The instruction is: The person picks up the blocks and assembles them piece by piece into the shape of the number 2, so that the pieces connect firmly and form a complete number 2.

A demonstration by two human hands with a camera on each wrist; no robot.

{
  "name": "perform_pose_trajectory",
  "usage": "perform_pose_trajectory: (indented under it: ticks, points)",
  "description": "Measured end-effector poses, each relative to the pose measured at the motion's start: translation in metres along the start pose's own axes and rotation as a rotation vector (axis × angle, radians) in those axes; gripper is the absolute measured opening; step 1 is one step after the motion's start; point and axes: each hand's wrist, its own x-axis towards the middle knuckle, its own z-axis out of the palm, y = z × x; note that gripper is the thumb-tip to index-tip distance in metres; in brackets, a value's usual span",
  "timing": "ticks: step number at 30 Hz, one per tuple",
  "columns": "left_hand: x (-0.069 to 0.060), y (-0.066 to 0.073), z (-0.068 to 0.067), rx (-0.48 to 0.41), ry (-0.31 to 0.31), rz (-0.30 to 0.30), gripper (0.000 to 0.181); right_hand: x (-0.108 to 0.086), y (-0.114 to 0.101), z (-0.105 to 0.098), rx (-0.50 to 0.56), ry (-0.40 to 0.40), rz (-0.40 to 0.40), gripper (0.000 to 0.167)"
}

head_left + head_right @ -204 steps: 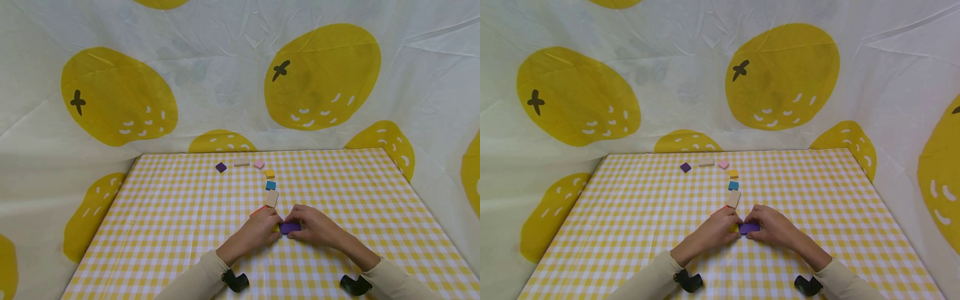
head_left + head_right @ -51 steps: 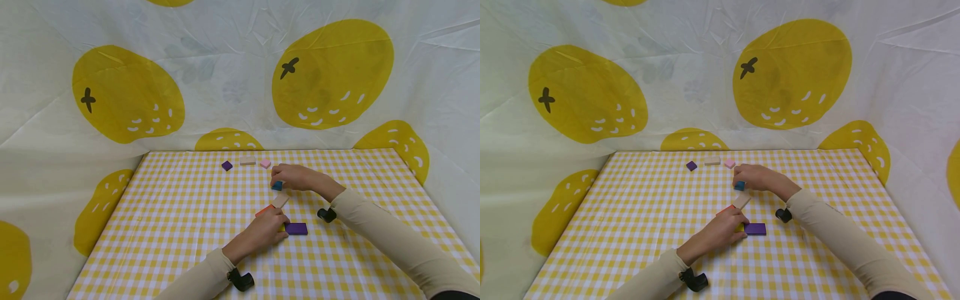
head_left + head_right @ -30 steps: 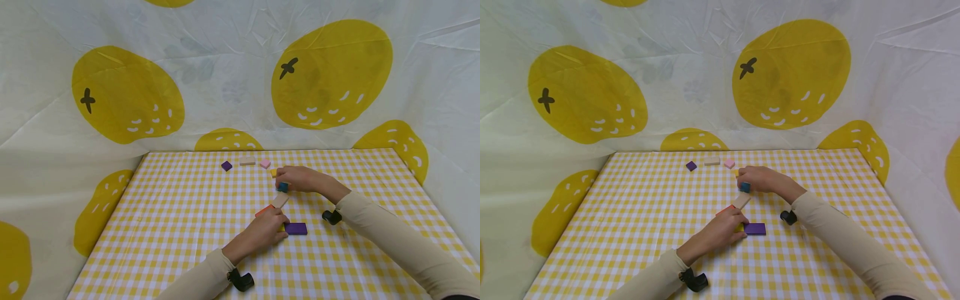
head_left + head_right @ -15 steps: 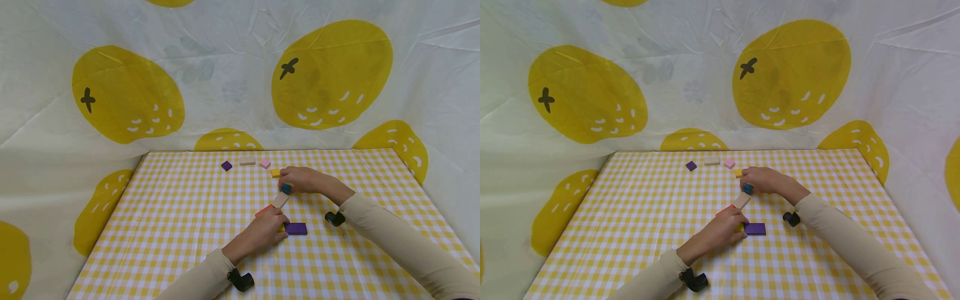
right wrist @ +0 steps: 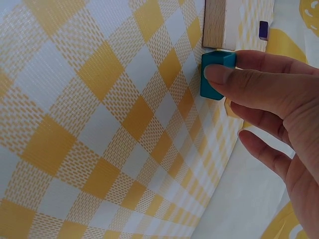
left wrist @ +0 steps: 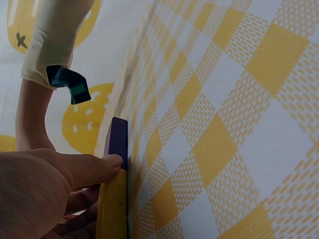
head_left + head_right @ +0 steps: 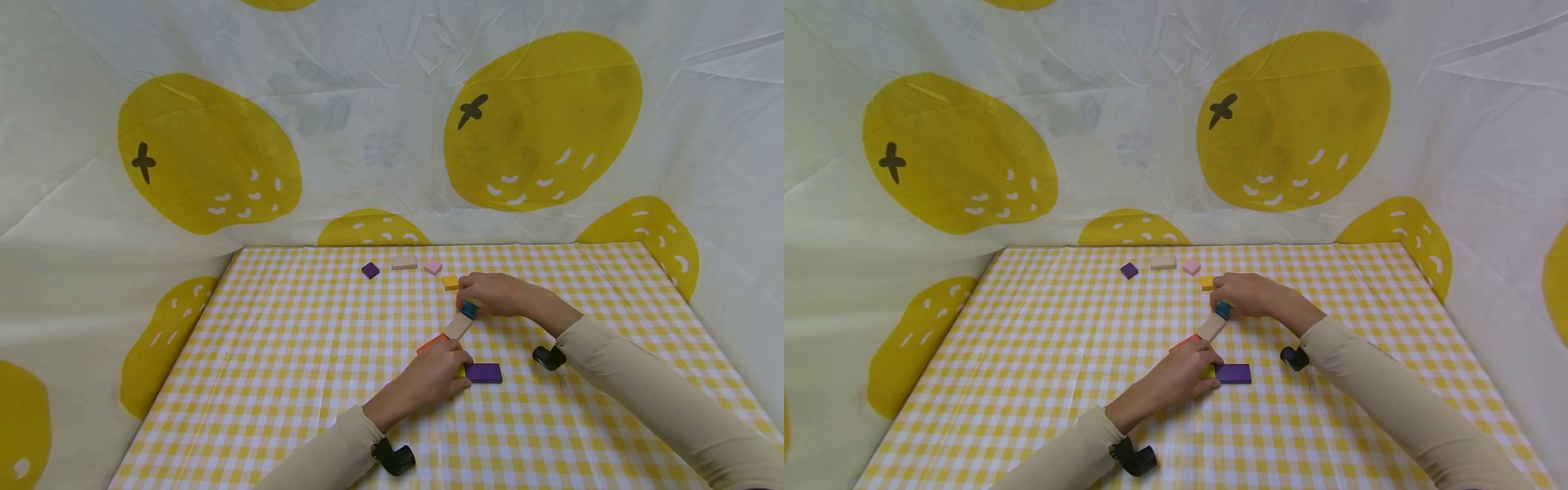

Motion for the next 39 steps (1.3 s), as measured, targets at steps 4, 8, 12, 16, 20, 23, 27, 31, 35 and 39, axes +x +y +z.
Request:
perform_pose_trajectory:
  ticks: [4,8,12,16,20,23,27,31,35,39]
  points:
    - [0.000,0.000,0.000,0.007,0.006,0.001,0.025,0.000,0.000,0.001,0.000,0.010,-0.020,0.030]
    - [0.000,0.000,0.000,0.010,0.010,0.002,0.025,0.000,0.001,0.003,-0.001,0.018,-0.036,0.031]
    - [0.000,0.000,0.000,0.001,0.008,0.002,0.025,0.000,0.001,0.003,-0.003,0.027,-0.044,0.030]
    - [-0.001,0.000,0.000,0.000,0.012,0.002,0.024,0.000,0.000,0.004,-0.001,0.025,-0.039,0.028]
    - [-0.001,0.000,0.000,0.011,0.017,0.006,0.025,-0.001,0.000,0.002,-0.008,0.016,-0.040,0.030]
    - [-0.001,0.000,0.000,0.013,0.013,0.006,0.025,-0.002,0.001,-0.001,-0.001,-0.002,-0.021,0.036]
    - [-0.001,0.001,-0.001,0.003,0.006,-0.001,0.026,-0.001,0.007,-0.009,0.023,-0.038,0.030,0.040]
    - [-0.001,0.001,-0.001,0.003,0.009,-0.003,0.026,0.003,0.014,-0.016,0.034,-0.045,0.067,0.035]
    - [-0.001,0.001,-0.001,-0.006,0.010,-0.006,0.025,0.010,0.020,-0.020,0.045,-0.040,0.093,0.032]
    - [-0.001,0.002,-0.002,-0.014,0.001,-0.013,0.025,0.017,0.026,-0.023,0.080,-0.049,0.095,0.031]
